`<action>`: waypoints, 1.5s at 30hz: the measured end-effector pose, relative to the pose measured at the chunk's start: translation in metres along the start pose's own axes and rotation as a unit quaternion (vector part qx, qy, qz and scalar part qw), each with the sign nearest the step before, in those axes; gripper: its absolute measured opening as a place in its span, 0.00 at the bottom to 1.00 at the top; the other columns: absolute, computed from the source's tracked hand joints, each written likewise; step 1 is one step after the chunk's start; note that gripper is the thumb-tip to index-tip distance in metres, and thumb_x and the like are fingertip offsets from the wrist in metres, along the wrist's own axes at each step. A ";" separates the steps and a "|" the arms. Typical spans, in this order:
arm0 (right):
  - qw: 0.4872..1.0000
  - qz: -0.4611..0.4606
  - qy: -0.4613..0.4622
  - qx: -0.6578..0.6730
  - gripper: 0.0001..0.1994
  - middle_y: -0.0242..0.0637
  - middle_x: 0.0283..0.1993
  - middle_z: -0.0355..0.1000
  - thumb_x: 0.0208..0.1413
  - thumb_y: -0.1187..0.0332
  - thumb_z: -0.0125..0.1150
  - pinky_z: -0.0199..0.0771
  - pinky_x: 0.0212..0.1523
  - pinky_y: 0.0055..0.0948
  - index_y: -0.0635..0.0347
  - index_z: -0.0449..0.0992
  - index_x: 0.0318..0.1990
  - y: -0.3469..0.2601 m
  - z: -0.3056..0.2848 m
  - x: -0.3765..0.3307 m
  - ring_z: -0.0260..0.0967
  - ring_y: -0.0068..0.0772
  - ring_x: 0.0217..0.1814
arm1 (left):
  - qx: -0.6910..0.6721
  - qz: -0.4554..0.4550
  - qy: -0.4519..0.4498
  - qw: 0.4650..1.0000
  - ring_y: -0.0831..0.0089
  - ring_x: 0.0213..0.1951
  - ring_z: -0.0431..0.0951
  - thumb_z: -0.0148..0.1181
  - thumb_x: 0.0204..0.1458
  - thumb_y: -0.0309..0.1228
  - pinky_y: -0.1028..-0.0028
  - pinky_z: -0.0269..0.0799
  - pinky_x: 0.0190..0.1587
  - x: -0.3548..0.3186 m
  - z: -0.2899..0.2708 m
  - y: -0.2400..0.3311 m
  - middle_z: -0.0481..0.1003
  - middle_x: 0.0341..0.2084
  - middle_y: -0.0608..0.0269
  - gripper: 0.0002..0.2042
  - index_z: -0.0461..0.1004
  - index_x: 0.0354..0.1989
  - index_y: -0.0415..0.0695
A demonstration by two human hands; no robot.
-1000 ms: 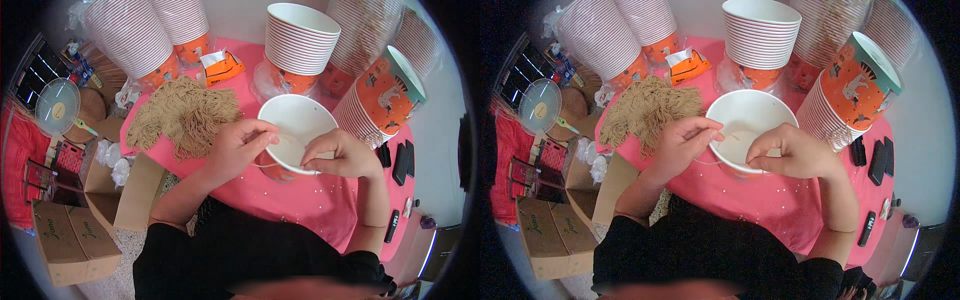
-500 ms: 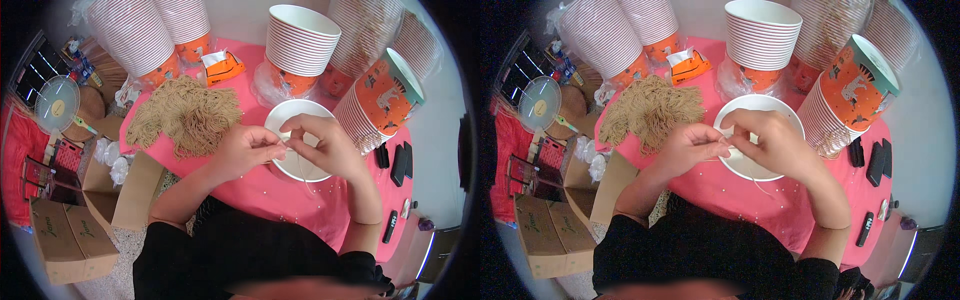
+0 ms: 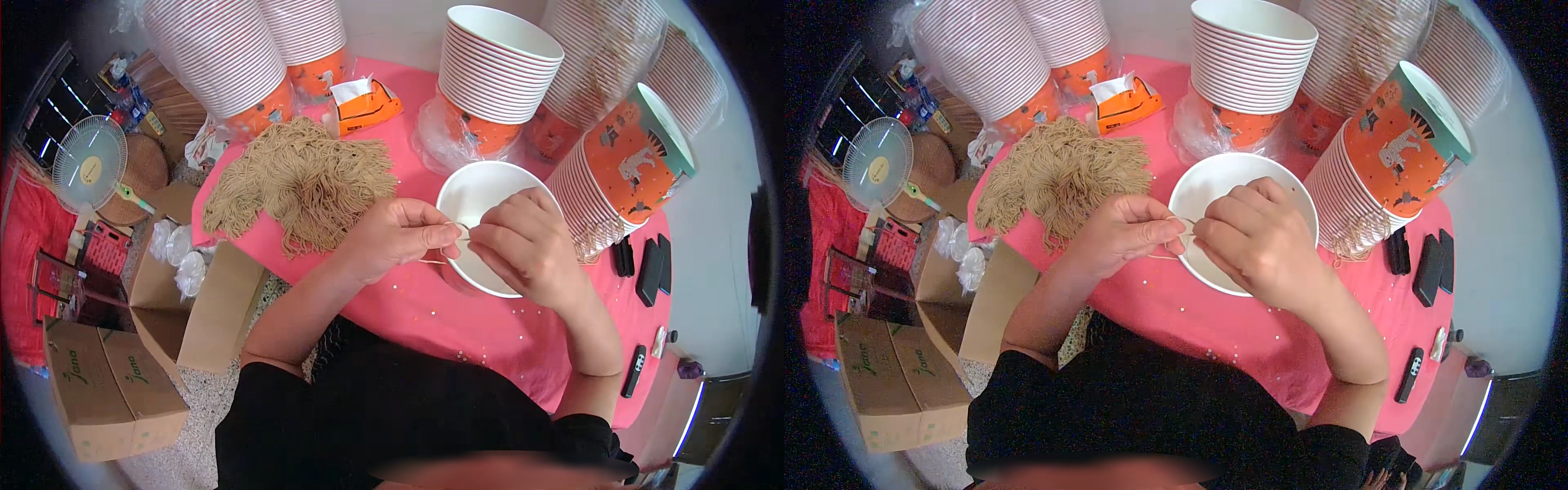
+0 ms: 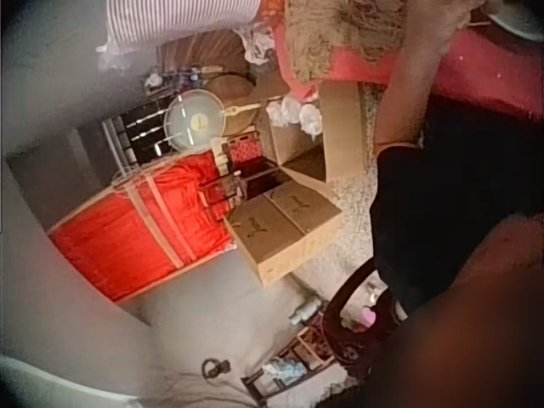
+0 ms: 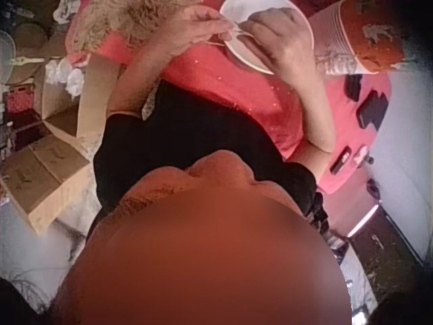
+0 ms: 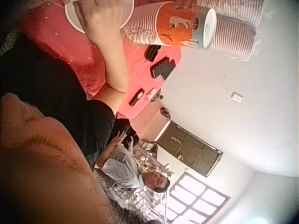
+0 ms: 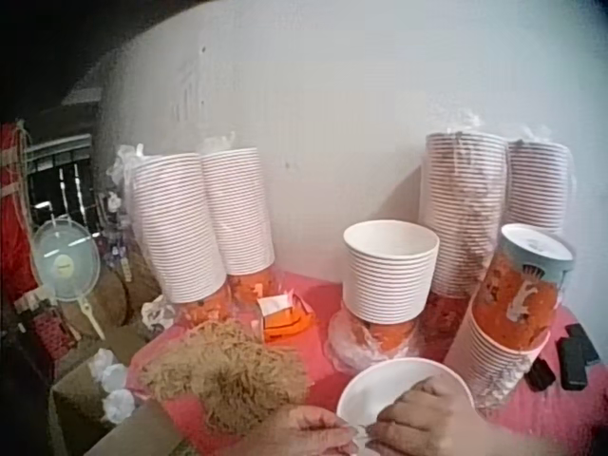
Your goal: Assembling handles onto buckets by threading string through pre-drilled holes and tying knots.
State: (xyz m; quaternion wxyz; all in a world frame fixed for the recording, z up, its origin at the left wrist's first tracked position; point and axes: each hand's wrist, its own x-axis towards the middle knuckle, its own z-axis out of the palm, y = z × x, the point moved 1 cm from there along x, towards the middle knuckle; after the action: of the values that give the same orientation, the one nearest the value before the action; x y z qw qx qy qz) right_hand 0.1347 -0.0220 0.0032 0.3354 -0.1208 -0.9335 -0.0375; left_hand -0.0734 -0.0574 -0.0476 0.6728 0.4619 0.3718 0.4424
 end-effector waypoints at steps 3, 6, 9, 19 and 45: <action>1.000 -0.001 -0.008 0.010 0.08 0.34 0.32 0.70 0.42 0.71 0.66 0.66 0.38 0.35 0.59 0.75 0.32 0.001 0.000 0.000 0.69 0.37 0.34 | -0.008 0.001 0.009 1.000 0.73 0.35 0.80 0.60 0.56 0.27 0.73 0.79 0.43 -0.002 0.002 0.001 0.79 0.32 0.58 0.07 0.76 0.39 0.37; 0.999 0.004 0.011 0.034 0.08 0.35 0.31 0.70 0.43 0.72 0.65 0.67 0.39 0.37 0.60 0.74 0.32 0.000 -0.002 0.002 0.69 0.38 0.34 | 0.023 0.070 0.009 0.997 0.76 0.33 0.79 0.61 0.54 0.24 0.77 0.77 0.39 -0.005 0.005 0.001 0.79 0.32 0.61 0.06 0.76 0.39 0.36; 0.999 0.016 -0.012 0.037 0.08 0.36 0.31 0.70 0.44 0.72 0.65 0.68 0.40 0.39 0.60 0.73 0.31 0.002 -0.010 -0.001 0.69 0.38 0.34 | 0.205 0.104 0.021 0.973 0.82 0.30 0.76 0.63 0.53 0.26 0.79 0.73 0.32 -0.013 0.002 0.009 0.77 0.29 0.67 0.08 0.77 0.40 0.37; 0.999 0.007 -0.011 0.032 0.07 0.36 0.30 0.69 0.45 0.72 0.64 0.69 0.42 0.39 0.60 0.72 0.31 -0.002 -0.026 0.008 0.69 0.38 0.34 | 0.210 0.181 0.040 0.960 0.82 0.27 0.75 0.59 0.56 0.27 0.80 0.71 0.31 -0.014 0.005 0.007 0.75 0.25 0.69 0.06 0.75 0.36 0.36; 0.999 0.012 -0.047 0.013 0.07 0.35 0.28 0.67 0.44 0.72 0.64 0.68 0.42 0.39 0.60 0.71 0.29 0.002 -0.028 0.004 0.69 0.39 0.33 | 0.048 0.117 0.018 0.992 0.83 0.33 0.75 0.58 0.58 0.27 0.79 0.74 0.37 -0.013 -0.004 -0.002 0.76 0.29 0.67 0.07 0.75 0.38 0.35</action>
State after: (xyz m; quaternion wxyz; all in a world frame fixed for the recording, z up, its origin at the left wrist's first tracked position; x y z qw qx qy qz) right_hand 0.1491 -0.0236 0.0275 0.2932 -0.1288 -0.9472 -0.0157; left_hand -0.0804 -0.0685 -0.0496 0.5870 0.5259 0.3476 0.5080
